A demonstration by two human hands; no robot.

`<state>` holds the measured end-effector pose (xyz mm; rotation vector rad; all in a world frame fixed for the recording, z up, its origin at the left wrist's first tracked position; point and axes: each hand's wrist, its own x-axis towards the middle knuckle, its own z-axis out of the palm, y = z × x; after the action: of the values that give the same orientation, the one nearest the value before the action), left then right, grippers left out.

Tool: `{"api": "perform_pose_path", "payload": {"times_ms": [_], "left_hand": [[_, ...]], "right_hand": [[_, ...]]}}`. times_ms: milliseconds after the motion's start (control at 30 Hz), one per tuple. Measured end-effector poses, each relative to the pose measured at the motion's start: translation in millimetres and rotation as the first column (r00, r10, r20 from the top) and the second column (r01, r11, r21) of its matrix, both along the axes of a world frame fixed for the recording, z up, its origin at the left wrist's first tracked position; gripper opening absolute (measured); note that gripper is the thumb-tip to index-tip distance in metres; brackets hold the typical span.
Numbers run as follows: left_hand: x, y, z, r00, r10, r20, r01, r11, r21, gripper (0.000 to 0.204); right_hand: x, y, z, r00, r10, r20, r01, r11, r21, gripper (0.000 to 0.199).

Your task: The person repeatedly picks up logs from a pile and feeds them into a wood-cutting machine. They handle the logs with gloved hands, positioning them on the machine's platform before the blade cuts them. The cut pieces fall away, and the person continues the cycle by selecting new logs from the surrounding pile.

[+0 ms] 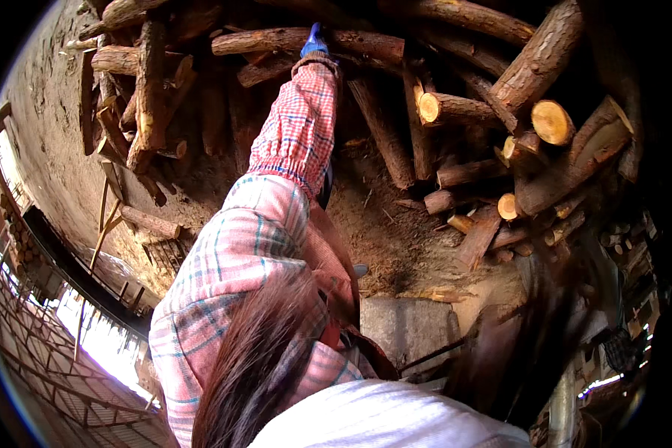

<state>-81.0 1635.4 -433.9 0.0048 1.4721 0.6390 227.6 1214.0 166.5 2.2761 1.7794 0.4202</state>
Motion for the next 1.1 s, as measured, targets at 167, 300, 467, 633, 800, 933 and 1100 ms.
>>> {"api": "perform_pose_path", "payload": {"times_ms": [167,300,467,633,800,933,1100], "left_hand": [[25,-26,37,0.989,0.128,0.076,-0.129,0.992,0.014,0.053],[-11,-99,179,0.952,0.249,0.177,-0.262,0.963,0.054,0.048],[-54,-230,290,0.577,0.087,0.812,-0.251,0.965,0.075,0.048],[-49,-323,387,0.639,-0.329,0.695,-0.122,0.849,0.515,0.053],[40,-352,503,0.703,-0.359,0.614,0.063,0.891,0.449,0.040],[103,-405,581,0.618,-0.582,0.529,-0.090,0.616,0.782,0.036],[179,-450,726,0.640,-0.749,0.172,-0.053,0.180,0.982,0.042]], "right_hand": [[-8,0,3,0.998,-0.017,0.068,0.019,0.999,-0.029,0.071],[6,-19,8,0.999,0.021,0.050,-0.021,1.000,0.014,0.070],[-32,14,50,0.996,0.064,-0.065,-0.064,0.998,0.001,0.068],[-55,-17,47,0.789,0.352,-0.504,-0.131,0.897,0.422,0.073],[-111,-72,-45,-0.089,-0.250,-0.964,0.064,0.965,-0.256,0.083],[-118,-124,-1,-0.677,0.132,-0.724,0.212,0.977,-0.020,0.059],[-30,-155,83,-0.375,0.483,-0.791,0.405,0.853,0.329,0.031]]}}
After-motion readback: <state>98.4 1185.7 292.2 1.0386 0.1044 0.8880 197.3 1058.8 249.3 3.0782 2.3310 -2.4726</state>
